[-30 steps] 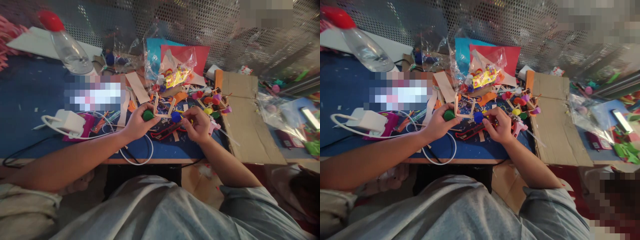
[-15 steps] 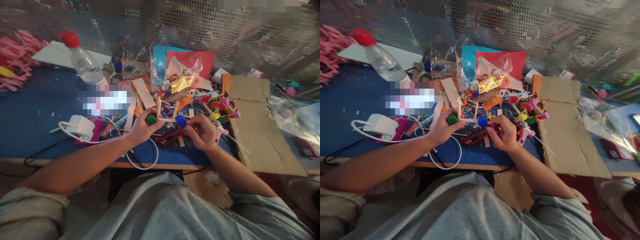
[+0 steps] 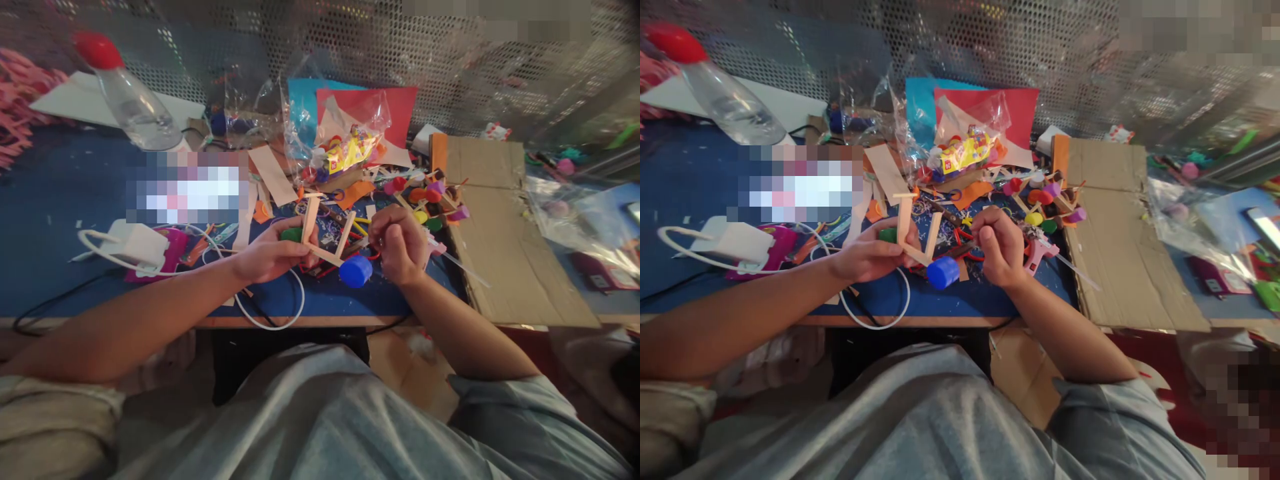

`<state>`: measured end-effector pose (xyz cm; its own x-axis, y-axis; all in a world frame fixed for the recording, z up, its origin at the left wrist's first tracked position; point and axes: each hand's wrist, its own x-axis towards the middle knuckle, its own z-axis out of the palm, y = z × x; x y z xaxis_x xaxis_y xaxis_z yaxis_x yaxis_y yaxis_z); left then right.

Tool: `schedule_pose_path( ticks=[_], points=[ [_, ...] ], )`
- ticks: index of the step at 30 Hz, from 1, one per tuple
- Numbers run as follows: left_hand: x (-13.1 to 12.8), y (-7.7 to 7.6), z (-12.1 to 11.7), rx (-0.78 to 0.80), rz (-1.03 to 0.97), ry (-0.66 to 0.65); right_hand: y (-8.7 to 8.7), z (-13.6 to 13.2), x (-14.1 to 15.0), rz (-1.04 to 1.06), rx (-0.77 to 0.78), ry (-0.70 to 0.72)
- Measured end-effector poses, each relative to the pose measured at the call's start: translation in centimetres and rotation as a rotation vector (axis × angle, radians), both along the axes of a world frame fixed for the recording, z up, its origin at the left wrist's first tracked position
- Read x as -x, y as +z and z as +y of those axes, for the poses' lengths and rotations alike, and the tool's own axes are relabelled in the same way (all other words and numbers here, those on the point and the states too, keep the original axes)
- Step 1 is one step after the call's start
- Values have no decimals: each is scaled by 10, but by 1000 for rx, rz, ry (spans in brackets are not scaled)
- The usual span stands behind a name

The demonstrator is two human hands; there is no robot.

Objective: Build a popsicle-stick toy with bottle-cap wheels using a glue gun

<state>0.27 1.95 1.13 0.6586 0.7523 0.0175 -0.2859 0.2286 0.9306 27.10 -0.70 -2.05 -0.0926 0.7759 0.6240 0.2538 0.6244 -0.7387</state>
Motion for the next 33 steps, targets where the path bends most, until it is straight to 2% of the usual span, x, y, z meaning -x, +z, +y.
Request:
schedule_pose_path(
  ticks=[8,14,24,30,33],
  points=[
    [-1,5,-7,35,3,-207,14,1,4,-145,-63,77],
    [-2,4,-6,39,55,-221,15,1,6,-126,19,142],
    [-5,-2,-5,-2,160,-302,10,1,18,82,255,433],
    [-6,-6,-6,-33,177,-312,10,3,29,109,160,489],
    [-6,-6,-6,-28,187,-298,11,3,30,139,195,499]
  ],
)
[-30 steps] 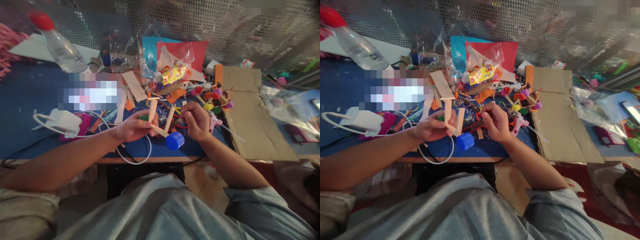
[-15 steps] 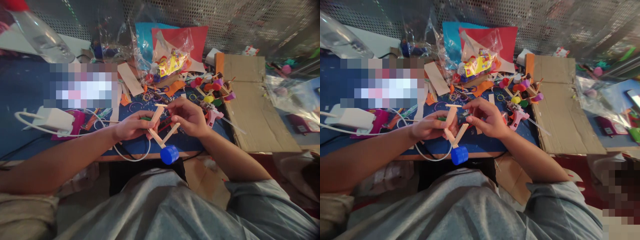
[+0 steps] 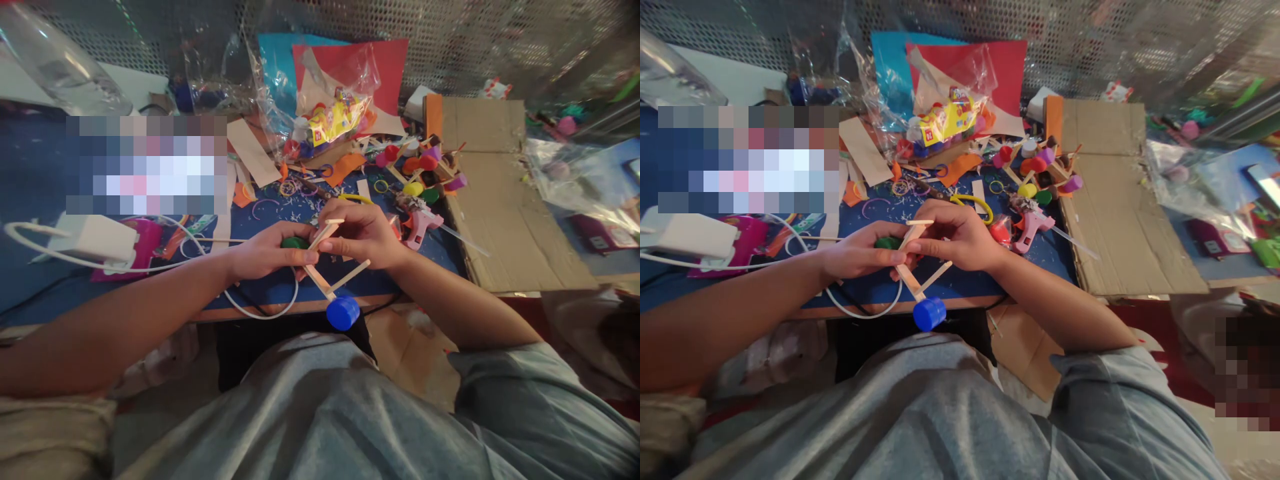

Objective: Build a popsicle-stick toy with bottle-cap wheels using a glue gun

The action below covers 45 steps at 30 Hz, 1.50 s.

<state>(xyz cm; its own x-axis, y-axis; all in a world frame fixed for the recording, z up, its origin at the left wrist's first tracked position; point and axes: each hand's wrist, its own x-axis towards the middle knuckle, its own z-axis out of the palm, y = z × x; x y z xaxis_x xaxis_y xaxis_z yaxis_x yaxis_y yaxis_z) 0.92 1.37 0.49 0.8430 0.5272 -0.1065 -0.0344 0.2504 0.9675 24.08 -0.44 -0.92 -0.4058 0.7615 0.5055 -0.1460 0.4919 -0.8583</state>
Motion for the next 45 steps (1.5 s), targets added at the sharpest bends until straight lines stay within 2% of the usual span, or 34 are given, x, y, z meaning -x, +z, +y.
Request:
schedule_pose_path(
  ticks=[11,18,24,28,31,35,39,42,45],
  points=[
    [-1,1,-1,7,1,2,3,-2,-1,74,197,34],
    [-4,3,-3,11,-66,24,3,-1,-2,136,222,55],
    [-2,-1,-3,4,-93,78,4,1,-4,142,210,-7],
    [-2,-4,-4,21,-98,131,6,1,-3,163,319,-35],
    [-2,-5,-2,15,-147,241,8,2,-7,217,373,-134],
    [1,-13,10,-112,-194,421,6,10,-17,246,361,-265],
    [5,-22,23,-323,-105,594,0,16,-24,221,307,-346],
    [6,-20,27,-512,-2,692,-6,21,-28,191,258,-389],
    [7,-16,28,-684,62,773,-14,29,-36,144,146,-459]
  ],
)
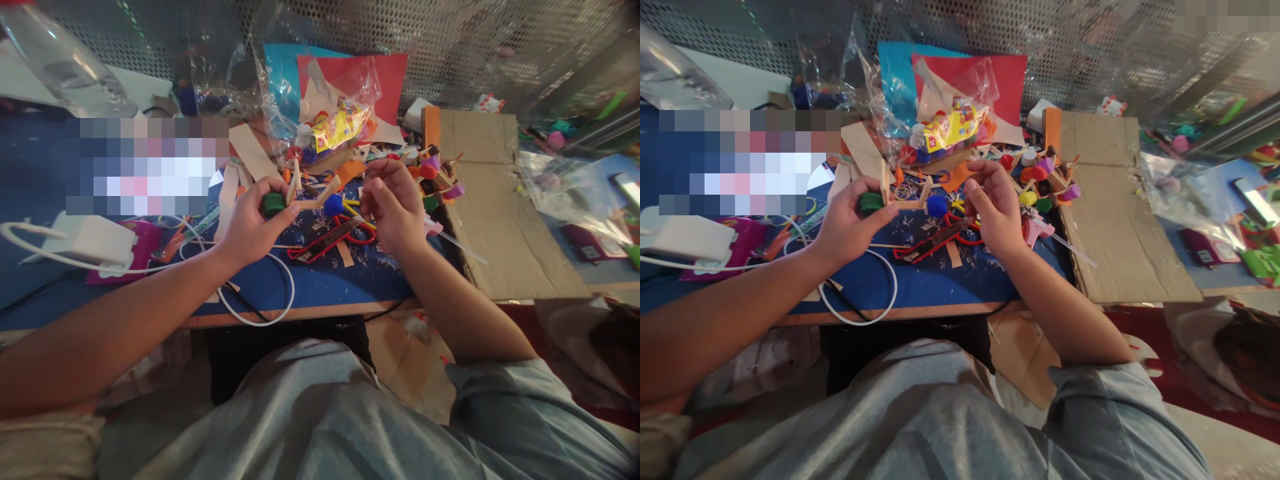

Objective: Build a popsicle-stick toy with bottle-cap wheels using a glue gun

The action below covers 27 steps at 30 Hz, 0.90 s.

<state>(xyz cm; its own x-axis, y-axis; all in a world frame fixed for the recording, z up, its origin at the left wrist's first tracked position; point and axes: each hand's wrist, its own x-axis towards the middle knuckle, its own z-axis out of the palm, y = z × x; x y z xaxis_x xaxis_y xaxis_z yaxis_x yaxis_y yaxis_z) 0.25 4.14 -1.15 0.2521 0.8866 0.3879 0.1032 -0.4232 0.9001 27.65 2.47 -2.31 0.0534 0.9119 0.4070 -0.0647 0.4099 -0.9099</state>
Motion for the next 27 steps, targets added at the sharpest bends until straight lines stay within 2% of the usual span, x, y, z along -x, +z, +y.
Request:
schedule_pose_path(
  ticks=[4,7,12,16,22,27],
  points=[
    [2,0,4,-62,44,66,-6,8,-12,-253,-107,-75],
    [3,-2,8,-54,46,94,-5,8,-16,-453,-153,-160],
    [3,1,6,-93,116,113,2,7,-17,-635,-135,-263],
    [2,1,4,-99,166,94,2,10,-18,-669,-93,-287],
    [4,-3,4,-70,269,77,-3,14,-18,-604,-86,-341],
    [5,-5,5,-47,289,44,-3,12,-18,-508,-81,-323]
  ],
)
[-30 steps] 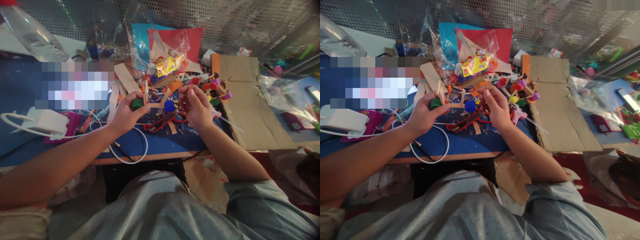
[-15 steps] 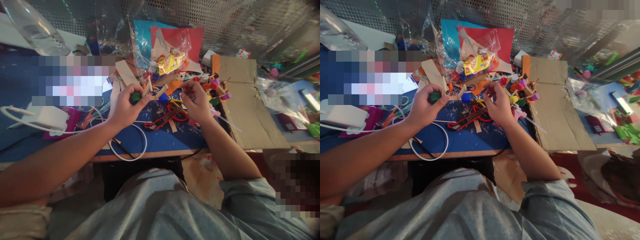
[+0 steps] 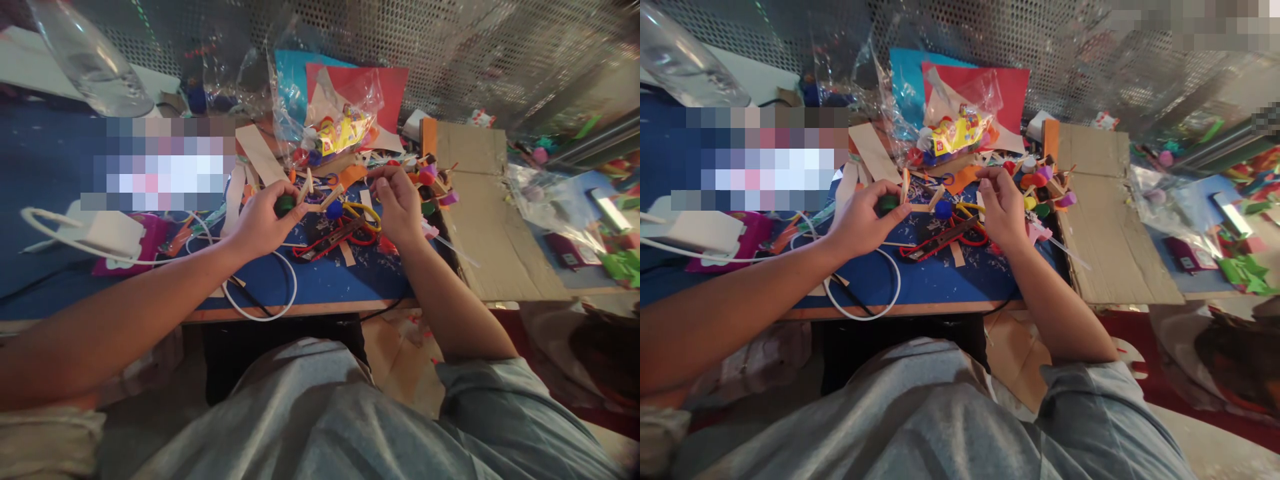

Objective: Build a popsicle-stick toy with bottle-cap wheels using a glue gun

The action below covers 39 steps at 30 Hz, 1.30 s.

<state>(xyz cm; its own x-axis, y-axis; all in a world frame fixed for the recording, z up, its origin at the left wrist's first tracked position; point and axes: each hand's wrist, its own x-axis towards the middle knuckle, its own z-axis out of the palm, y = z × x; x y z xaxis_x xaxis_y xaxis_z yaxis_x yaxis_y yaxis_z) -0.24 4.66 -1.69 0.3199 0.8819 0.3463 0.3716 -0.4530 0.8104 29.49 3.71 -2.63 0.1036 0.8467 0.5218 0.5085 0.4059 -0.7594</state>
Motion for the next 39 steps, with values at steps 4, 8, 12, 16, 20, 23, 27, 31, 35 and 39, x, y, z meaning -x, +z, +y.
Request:
schedule_pose_path(
  ticks=[4,8,12,16,20,23,27,31,35,39],
  points=[
    [-2,-3,3,42,-119,-2,2,-5,4,6,-13,16],
    [-7,-7,7,299,-488,-38,3,-9,12,52,13,65],
    [-8,-2,5,579,-767,-107,8,-13,16,26,29,120],
    [-8,10,-5,676,-864,-160,14,-18,18,-138,30,195],
    [-11,16,-16,752,-853,-272,11,-21,24,-292,-46,321],
    [-13,17,-22,805,-838,-367,4,-23,28,-335,-76,383],
    [-17,16,-29,846,-829,-443,-2,-28,33,-253,39,376],
    [-22,15,-33,837,-811,-475,0,-33,41,-127,123,357],
    [-24,13,-34,835,-819,-472,0,-33,48,-9,199,401],
    [-21,13,-32,839,-807,-444,2,-33,50,124,273,435]
  ],
)
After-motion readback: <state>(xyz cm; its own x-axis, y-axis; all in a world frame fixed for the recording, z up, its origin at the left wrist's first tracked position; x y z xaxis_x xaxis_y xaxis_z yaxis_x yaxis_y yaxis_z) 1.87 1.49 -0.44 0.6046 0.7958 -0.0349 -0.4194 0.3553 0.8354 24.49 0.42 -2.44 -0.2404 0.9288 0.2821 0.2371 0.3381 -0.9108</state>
